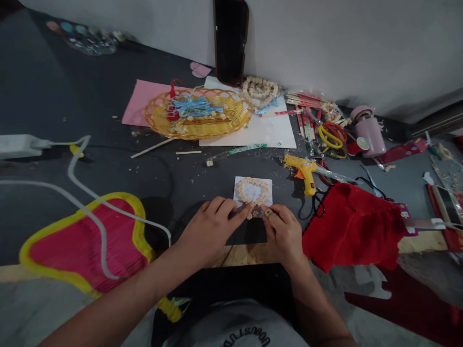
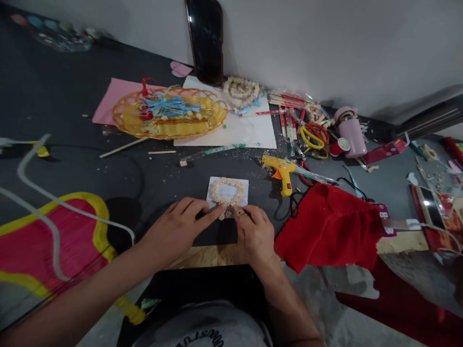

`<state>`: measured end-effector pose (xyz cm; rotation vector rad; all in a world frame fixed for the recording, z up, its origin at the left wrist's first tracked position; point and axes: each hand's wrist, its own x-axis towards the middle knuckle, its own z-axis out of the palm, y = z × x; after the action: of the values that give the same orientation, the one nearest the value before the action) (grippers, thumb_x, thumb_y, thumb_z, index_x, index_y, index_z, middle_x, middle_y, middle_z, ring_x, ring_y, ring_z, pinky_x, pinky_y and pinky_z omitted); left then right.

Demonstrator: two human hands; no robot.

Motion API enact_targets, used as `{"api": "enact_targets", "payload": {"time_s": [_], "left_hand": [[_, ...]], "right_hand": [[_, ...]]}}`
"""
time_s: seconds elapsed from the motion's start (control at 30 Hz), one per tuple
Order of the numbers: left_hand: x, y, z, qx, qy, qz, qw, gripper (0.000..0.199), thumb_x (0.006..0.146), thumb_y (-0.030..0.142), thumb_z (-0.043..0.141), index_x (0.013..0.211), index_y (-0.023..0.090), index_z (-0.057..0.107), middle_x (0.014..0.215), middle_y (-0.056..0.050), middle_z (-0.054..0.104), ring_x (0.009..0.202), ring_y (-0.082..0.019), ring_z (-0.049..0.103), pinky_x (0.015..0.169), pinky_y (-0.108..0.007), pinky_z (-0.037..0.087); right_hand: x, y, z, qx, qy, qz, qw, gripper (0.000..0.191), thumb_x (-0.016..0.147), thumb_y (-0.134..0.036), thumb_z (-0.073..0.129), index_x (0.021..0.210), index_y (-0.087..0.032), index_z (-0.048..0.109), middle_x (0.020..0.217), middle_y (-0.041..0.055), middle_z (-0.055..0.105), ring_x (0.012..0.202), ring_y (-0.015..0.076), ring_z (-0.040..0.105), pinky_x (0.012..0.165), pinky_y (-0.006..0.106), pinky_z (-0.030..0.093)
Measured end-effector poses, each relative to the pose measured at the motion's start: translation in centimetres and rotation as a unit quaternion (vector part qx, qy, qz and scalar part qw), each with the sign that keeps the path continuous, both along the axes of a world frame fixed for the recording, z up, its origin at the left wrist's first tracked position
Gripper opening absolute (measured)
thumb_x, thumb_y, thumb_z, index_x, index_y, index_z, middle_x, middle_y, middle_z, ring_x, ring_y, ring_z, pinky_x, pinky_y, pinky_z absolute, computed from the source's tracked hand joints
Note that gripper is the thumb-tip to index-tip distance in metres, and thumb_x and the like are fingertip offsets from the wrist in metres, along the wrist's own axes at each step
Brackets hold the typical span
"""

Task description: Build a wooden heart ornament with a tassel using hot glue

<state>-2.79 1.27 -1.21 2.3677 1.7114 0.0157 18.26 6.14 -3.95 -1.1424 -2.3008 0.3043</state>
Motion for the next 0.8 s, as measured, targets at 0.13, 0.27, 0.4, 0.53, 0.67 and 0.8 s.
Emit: {"api": "enact_targets", "payload": {"time_s": [0.13, 0.27, 0.4, 0.53, 0.67, 0.8], "left_hand": [[0.19, 0.10, 0.25, -0.007, 0.015, 0.003, 1.000, 0.071, 0.086, 0.004, 0.048, 0.149, 0.035, 0.040, 0.108, -0.007, 0.059, 0.100, -0.025, 0.051, 0.082, -0.038, 0.048], [0.38, 0.12, 0.45, -0.010, 0.026, 0.004, 1.000, 0.069, 0.087, 0.005, 0.047, 0.150, 0.034, 0.039, 0.111, -0.008, 0.059, 0.101, -0.025, 0.051, 0.083, -0.038, 0.049], [0.51, 0.08, 0.56, -0.003, 0.037, -0.002, 0.999, 0.069, 0.087, 0.005, 0.046, 0.150, 0.031, 0.038, 0.110, -0.009, 0.059, 0.101, -0.026, 0.051, 0.083, -0.040, 0.050], [0.57, 0.10, 0.73, -0.002, 0.043, -0.002, 0.999, 0.067, 0.087, 0.004, 0.045, 0.149, 0.031, 0.041, 0.112, -0.010, 0.058, 0.102, -0.027, 0.052, 0.083, -0.040, 0.051], [0.69, 0.17, 0.66, -0.002, 0.061, 0.014, 0.998, 0.071, 0.085, 0.002, 0.044, 0.148, 0.035, 0.041, 0.120, -0.010, 0.056, 0.103, -0.026, 0.052, 0.083, -0.039, 0.051], [0.89, 0.15, 0.16, 0.011, 0.049, 0.039, 0.998, 0.070, 0.087, 0.002, 0.041, 0.146, 0.039, 0.043, 0.126, -0.010, 0.053, 0.103, -0.026, 0.053, 0.085, -0.040, 0.050]], "right_hand": [[0.00, 0.02, 0.08, -0.004, -0.002, 0.000, 1.000, 0.024, 0.097, -0.018, 0.052, 0.110, -0.021, 0.072, 0.097, 0.0082, 0.069, 0.087, 0.0180, 0.064, 0.077, 0.031, 0.055], [-0.04, 0.02, 0.12, -0.008, -0.002, -0.002, 1.000, 0.024, 0.097, -0.020, 0.052, 0.112, -0.021, 0.072, 0.098, 0.0086, 0.070, 0.087, 0.0182, 0.064, 0.077, 0.031, 0.055], [-0.01, 0.05, 0.11, -0.006, -0.003, 0.004, 1.000, 0.024, 0.097, -0.019, 0.053, 0.111, -0.019, 0.072, 0.098, 0.0091, 0.069, 0.088, 0.0184, 0.064, 0.078, 0.031, 0.054], [0.06, 0.12, 0.03, -0.004, -0.003, 0.005, 1.000, 0.023, 0.097, -0.019, 0.052, 0.110, -0.019, 0.071, 0.098, 0.0083, 0.069, 0.089, 0.0176, 0.063, 0.079, 0.029, 0.054], [0.14, 0.19, -0.04, 0.003, -0.001, 0.011, 1.000, 0.024, 0.097, -0.018, 0.051, 0.109, -0.018, 0.071, 0.100, 0.0082, 0.069, 0.090, 0.0176, 0.063, 0.080, 0.029, 0.054], [0.31, 0.21, -0.11, 0.004, -0.005, 0.017, 1.000, 0.026, 0.096, -0.018, 0.050, 0.112, -0.018, 0.071, 0.101, 0.0089, 0.068, 0.090, 0.0192, 0.063, 0.080, 0.031, 0.054]]}}
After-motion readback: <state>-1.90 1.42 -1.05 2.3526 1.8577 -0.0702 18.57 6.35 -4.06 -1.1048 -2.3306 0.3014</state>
